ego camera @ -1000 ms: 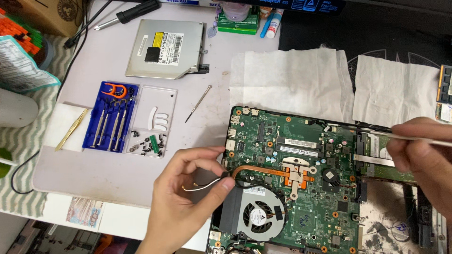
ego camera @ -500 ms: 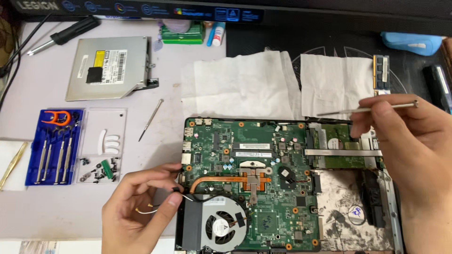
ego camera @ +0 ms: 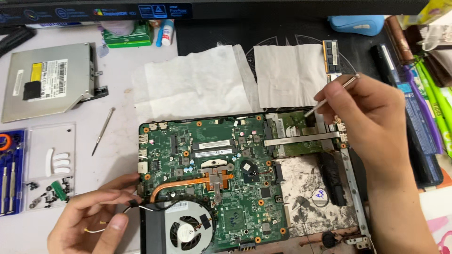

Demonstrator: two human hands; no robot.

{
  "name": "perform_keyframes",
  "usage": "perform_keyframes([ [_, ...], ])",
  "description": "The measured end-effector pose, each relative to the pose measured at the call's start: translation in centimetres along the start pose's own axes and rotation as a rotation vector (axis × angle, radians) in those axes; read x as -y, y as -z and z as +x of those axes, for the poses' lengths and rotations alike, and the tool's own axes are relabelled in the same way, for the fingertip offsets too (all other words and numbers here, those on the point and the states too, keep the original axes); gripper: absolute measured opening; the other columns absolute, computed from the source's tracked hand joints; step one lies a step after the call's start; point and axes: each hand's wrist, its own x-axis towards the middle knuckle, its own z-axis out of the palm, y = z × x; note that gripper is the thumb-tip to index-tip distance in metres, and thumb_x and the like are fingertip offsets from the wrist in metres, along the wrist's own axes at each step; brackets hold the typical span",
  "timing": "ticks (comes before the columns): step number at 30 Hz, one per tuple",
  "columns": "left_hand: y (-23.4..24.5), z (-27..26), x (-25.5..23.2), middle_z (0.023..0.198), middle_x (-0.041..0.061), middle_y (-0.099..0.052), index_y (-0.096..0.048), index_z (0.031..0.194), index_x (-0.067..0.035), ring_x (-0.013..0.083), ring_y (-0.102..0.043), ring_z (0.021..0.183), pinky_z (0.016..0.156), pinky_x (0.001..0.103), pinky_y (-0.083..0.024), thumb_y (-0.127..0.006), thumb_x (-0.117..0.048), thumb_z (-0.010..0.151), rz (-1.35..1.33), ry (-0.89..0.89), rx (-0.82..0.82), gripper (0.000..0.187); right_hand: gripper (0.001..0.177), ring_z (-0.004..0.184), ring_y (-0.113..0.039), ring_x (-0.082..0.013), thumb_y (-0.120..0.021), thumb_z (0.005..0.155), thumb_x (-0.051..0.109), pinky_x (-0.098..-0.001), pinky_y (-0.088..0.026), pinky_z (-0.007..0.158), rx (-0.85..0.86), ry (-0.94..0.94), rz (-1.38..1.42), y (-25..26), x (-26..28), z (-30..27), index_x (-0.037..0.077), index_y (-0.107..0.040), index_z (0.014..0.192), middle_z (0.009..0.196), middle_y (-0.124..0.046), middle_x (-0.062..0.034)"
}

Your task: The person manipulates internal components of a laptop on a desk, handling a small circuit board, wires, and using a screwdriver to secure parts.

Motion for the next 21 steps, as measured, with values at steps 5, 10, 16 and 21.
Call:
perform_keyframes([
  [5,0.2,-0.1,0.1,0.103,0.023,-0.075,-0.058,0.113,0.005,0.043,-0.073,0.137,0.102,0.041,-0.065,-0.062,0.001,0.089,0.022,0.026,0.003,0.025,0.02,0.067,-0.055,-0.0093,-0.065,0.104,0.006,-0.0215,-0.042,0.06,0.188,0.143,-0.098,1.3,-0.9,0.6,-0.001,-0.068,0.085,0.076,-0.067,-0.0069],
  [10,0.6,0.0,0.4,0.105,0.02,-0.075,-0.06,0.11,0.003,0.0423,-0.072,0.138,0.109,0.041,-0.061,-0.062,0.001,0.089,0.029,-0.005,0.043,0.022,0.014,0.064,-0.059,-0.0152,-0.059,0.106,-0.002,-0.0238,-0.048,0.061,0.162,0.127,0.07,1.1,-1.0,0.5,-0.009,-0.065,0.095,0.076,-0.065,-0.0143],
  [16,0.9,0.0,0.8,0.105,0.018,-0.076,-0.062,0.106,0.002,0.041,-0.072,0.138,0.116,0.042,-0.056,-0.063,-0.004,0.09,0.064,0.007,0.048,0.017,0.009,0.071,-0.07,-0.0185,-0.062,0.104,-0.002,-0.0245,-0.056,0.066,0.118,0.269,-0.084,0.3,-0.4,0.5,-0.009,-0.068,0.103,0.09,-0.072,-0.0159],
  [21,1.4,0.1,1.0,0.108,0.021,-0.078,-0.063,0.105,0.001,0.0388,-0.072,0.141,0.11,0.039,-0.06,-0.061,-0.004,0.09,0.119,0.043,0.079,0.016,0.01,0.071,-0.069,-0.0148,-0.062,0.104,0.0,-0.021,-0.052,0.064,0.151,0.299,-0.129,0.2,-0.1,0.5,-0.005,-0.07,0.099,0.091,-0.074,-0.0128],
])
